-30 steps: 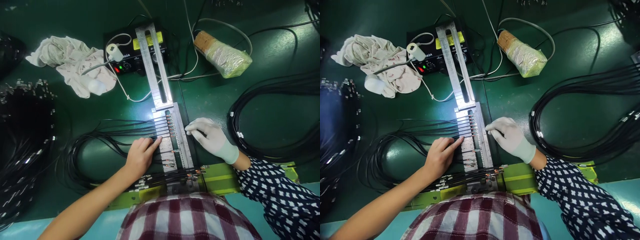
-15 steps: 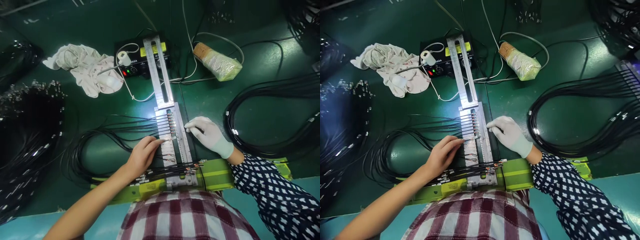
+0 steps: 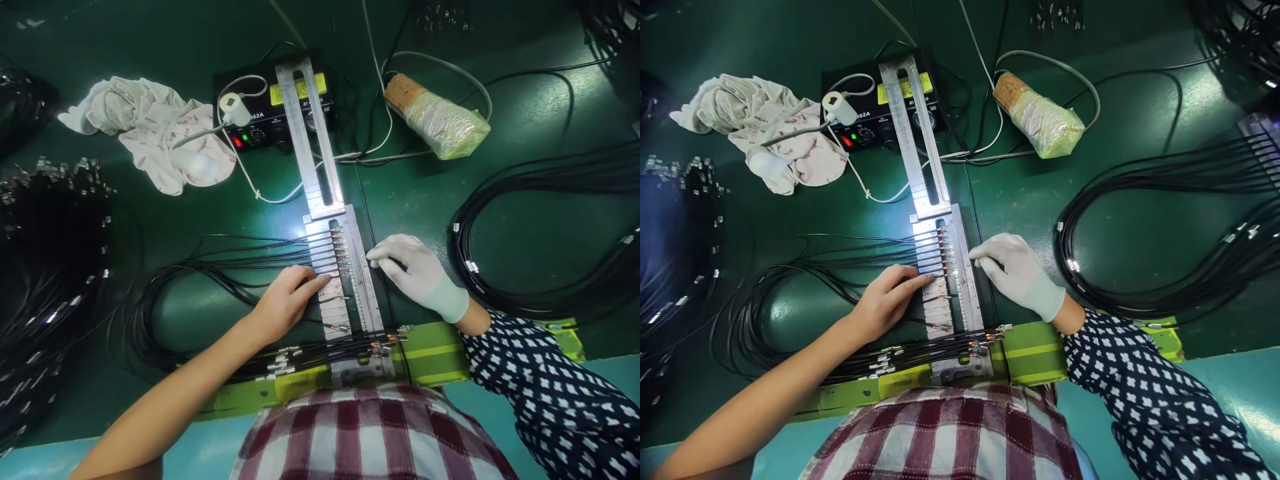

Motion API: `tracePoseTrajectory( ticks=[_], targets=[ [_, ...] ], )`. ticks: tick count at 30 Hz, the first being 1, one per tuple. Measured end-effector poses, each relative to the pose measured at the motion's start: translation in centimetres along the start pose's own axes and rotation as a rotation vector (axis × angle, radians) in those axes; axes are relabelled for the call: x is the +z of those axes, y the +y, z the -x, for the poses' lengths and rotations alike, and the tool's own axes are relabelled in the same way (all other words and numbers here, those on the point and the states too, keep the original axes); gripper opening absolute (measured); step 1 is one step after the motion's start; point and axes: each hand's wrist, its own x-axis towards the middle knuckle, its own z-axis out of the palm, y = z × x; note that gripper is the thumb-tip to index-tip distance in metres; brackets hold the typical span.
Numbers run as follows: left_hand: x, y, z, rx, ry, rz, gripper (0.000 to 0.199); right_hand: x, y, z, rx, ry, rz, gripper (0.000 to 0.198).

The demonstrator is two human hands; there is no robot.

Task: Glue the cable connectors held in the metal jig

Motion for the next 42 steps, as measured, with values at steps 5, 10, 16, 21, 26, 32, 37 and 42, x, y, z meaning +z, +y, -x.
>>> tracePoseTrajectory(
  ticks=[5, 10, 16, 21, 26, 32, 37, 42],
  targets=[
    [0.2, -0.2, -0.2, 0.009, 0.009, 0.013, 0.037, 0.0, 0.1, 0.1, 0.000, -0.003, 0.005, 0.022],
    [0.0, 0.8, 0.3, -0.030, -0.004, -0.085, 0.037, 0.0, 0.2, 0.1, 0.008, -0.011, 0.001, 0.022],
    [0.5, 2.3, 1.0, -0.046, -0.047, -0.175, 0.051, 0.1, 0.2, 0.1, 0.012, -0.003, 0.010, 0.022],
    [-0.7, 2.7, 0.8, -0.139, -0.110, -0.018, 0.039, 0.1, 0.0, 0.1, 0.012, 0.012, 0.003, 0.022],
    [-0.8, 3.6, 1.6, -0.280, -0.102, 0.017, 0.016, 0.1, 0.0, 0.0, -0.014, 0.019, 0.005, 0.022],
    [0.1, 3.5, 1.1, -0.290, 0.073, 0.087, 0.013, 0.0, 0.0, 0.0, 0.003, 0.017, 0.009, 0.022],
    [1.0, 3.0, -0.2, -0.244, 0.127, -0.035, 0.011, 0.1, 0.0, 0.1, 0.010, -0.003, 0.019, 0.023],
    [1.6, 2.8, -0.4, -0.175, 0.151, -0.156, 0.011, 0.1, 0.0, 0.1, 0.014, -0.003, 0.028, 0.023]
  ],
)
